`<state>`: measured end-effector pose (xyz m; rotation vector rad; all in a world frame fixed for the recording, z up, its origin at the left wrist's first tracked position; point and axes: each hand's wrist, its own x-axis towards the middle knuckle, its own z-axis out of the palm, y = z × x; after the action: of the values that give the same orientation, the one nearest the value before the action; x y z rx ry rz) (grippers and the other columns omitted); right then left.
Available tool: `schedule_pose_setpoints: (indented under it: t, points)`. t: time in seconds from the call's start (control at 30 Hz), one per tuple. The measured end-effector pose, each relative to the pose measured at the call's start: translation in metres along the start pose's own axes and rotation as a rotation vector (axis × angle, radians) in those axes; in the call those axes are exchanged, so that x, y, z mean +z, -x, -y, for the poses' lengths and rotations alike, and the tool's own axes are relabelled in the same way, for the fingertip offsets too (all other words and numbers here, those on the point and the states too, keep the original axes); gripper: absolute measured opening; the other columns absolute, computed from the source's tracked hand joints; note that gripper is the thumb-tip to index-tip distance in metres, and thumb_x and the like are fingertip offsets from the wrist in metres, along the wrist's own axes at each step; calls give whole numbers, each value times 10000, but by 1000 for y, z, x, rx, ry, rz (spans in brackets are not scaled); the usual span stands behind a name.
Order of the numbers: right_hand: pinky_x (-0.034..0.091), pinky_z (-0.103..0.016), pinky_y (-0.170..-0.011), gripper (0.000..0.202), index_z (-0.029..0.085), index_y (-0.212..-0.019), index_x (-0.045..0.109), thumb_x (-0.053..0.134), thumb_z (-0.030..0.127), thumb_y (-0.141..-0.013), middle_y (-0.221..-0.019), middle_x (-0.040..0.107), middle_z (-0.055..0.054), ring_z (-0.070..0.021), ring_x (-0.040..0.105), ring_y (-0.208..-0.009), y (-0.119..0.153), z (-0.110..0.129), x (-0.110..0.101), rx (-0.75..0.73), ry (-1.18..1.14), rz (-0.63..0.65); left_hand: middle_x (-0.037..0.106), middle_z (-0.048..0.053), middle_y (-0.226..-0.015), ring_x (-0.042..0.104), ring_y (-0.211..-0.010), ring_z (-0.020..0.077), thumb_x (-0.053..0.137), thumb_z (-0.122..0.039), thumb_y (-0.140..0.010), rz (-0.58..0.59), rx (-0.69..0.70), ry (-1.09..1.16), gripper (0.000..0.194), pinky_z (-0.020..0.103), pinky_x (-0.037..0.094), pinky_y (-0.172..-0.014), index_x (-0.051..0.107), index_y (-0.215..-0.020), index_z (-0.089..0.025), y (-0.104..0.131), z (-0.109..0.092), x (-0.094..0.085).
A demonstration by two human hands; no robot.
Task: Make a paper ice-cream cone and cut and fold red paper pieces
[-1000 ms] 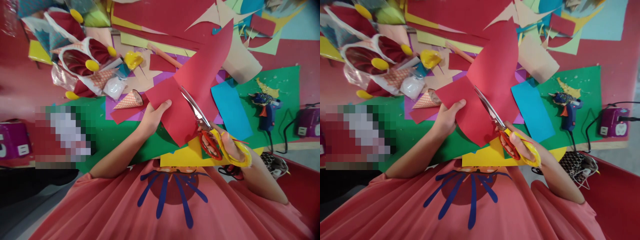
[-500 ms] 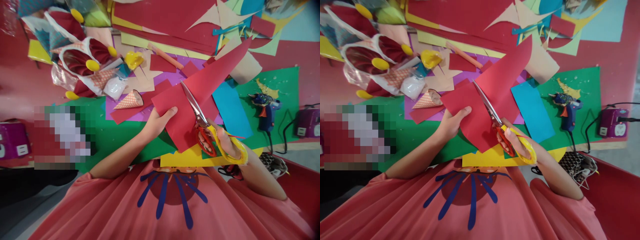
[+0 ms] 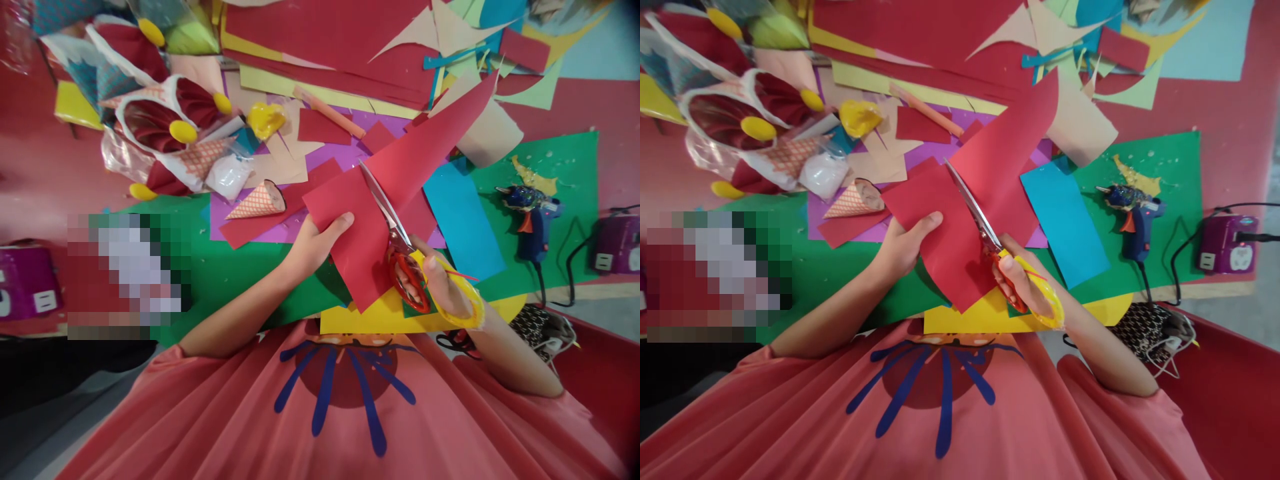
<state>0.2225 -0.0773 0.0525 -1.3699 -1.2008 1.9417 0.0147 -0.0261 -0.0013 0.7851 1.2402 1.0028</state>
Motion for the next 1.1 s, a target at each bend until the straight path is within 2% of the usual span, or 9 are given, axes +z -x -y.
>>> schedule_pose_setpoints:
  t: [0.23,0.37,0.57,0.93,1.0,1.1]
  points:
    - [278,-231,-363,419,228,-835,430,373,636,-912,-571,414,57,-75,364,-410,1,-5,2,8,-24,-2,707,16,-849,654,-787,134,756,-438,-644,0,-45,54,318,222,567,-705,701,-803,-169,-1,-3,1]
    - [268,-211,-346,455,228,-831,430,366,674,-894,-543,384,74,-55,328,-375,1,-7,3,32,-28,-30,711,21,-871,669,-793,146,765,-432,-634,9,-68,92,337,238,578,-704,697,-832,-168,-2,-3,1]
    - [281,-208,-344,441,232,-867,430,381,670,-892,-631,415,63,-45,342,-393,0,-8,3,0,-33,-33,720,22,-908,690,-810,168,759,-399,-650,18,-96,125,332,282,600,-722,689,-883,-173,-2,-4,1]
    - [271,-195,-336,434,220,-795,430,416,644,-888,-580,421,68,-39,345,-350,-7,-7,5,7,-24,-68,722,17,-929,703,-847,188,739,-346,-651,10,-134,136,321,335,596,-786,658,-912,-177,-1,-9,2]
    - [277,-200,-324,480,219,-762,417,418,691,-855,-570,425,66,-45,347,-337,-10,-4,2,28,-68,-43,721,17,-919,702,-840,190,740,-344,-640,7,-142,137,330,336,593,-782,645,-907,-177,-1,-11,2]
    - [284,-221,-307,546,225,-809,445,330,758,-834,-483,412,70,-79,333,-306,-10,4,-8,103,-181,72,717,7,-870,689,-786,166,742,-315,-605,-5,-143,143,325,291,581,-730,637,-879,-174,0,-13,0]
